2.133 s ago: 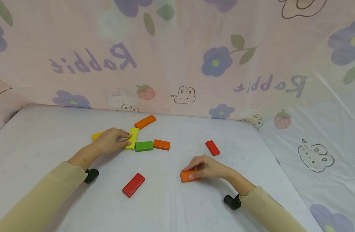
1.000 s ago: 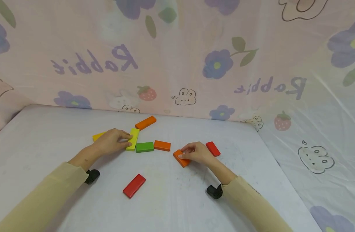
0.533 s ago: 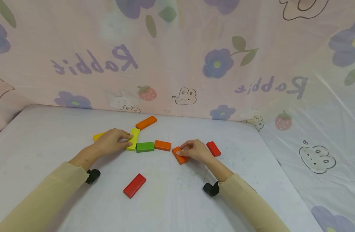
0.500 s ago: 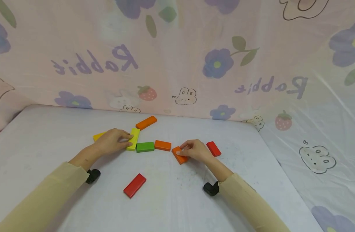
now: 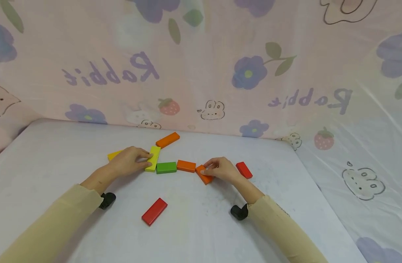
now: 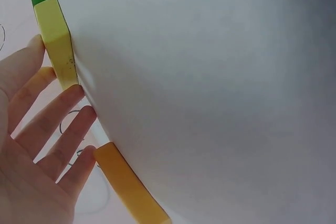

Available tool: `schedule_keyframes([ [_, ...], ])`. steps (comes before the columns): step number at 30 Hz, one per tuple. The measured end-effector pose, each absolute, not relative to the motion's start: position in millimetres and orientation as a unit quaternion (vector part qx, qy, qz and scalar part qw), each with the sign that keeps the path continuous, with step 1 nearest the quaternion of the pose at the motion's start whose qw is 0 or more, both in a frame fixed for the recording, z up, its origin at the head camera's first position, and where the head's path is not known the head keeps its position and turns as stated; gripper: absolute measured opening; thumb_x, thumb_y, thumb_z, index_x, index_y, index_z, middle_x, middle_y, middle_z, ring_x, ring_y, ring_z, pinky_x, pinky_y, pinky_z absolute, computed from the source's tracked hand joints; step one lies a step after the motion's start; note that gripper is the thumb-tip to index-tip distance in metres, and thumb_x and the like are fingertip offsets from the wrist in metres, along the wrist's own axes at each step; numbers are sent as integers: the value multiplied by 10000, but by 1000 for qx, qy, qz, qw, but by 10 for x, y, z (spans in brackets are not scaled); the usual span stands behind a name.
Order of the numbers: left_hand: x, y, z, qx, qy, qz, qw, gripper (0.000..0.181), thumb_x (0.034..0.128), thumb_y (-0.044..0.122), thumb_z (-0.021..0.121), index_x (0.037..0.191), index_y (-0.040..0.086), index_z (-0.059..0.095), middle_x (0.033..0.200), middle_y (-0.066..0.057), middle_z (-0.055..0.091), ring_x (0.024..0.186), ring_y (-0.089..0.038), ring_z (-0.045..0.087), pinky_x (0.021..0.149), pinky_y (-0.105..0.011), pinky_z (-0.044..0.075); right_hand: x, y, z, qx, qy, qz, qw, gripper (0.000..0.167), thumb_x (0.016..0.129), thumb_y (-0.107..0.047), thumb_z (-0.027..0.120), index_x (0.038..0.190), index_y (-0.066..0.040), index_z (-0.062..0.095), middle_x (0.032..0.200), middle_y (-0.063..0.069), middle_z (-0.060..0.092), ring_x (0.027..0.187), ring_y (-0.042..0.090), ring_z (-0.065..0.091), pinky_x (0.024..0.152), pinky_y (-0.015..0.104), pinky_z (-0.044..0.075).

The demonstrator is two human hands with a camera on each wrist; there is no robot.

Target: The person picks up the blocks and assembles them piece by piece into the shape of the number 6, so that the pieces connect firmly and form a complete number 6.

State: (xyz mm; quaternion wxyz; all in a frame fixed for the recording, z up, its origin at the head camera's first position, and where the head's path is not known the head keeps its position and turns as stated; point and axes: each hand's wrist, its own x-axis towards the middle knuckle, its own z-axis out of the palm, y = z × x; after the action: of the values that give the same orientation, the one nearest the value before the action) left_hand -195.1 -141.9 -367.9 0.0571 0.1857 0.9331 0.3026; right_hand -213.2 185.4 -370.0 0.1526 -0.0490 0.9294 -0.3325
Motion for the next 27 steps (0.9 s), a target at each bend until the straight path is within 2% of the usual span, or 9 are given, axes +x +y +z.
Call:
schedule_keyframes([
  [7,-1951,-1401,-3689,186,935,297,53,349,902,150,654,1206,-22,644,1247,-208,624,1233,-434,491,1043,-565,379,-2119,1897,-3711,-56,929,-334,149,287,819,-324,738,1039,-141,720,836,27,610,788,171,518,628,236,398],
  [12,-1948,-1413,-3695,185,936,295,51,349,899,144,659,1204,-24,644,1244,-208,626,1232,-434,495,1043,-561,382,-2103,1935,-3723,-63,916,-360,164,316,842,-354,716,1088,-157,711,911,15,654,795,159,550,666,234,452],
  [21,-1950,-1424,-3691,191,936,293,50,338,898,139,661,1190,-30,650,1236,-213,629,1215,-435,510,1038,-567,383,-2027,2161,-3710,-82,896,-412,141,328,899,-301,668,1123,-62,683,967,98,711,785,175,635,686,270,518],
  [27,-1935,-1420,-3668,190,935,295,52,344,896,139,663,1193,-35,647,1236,-219,627,1217,-439,505,1036,-568,385,-1982,2329,-3675,-75,904,-406,113,313,906,-272,661,1120,-45,681,955,120,714,791,191,634,678,293,526],
])
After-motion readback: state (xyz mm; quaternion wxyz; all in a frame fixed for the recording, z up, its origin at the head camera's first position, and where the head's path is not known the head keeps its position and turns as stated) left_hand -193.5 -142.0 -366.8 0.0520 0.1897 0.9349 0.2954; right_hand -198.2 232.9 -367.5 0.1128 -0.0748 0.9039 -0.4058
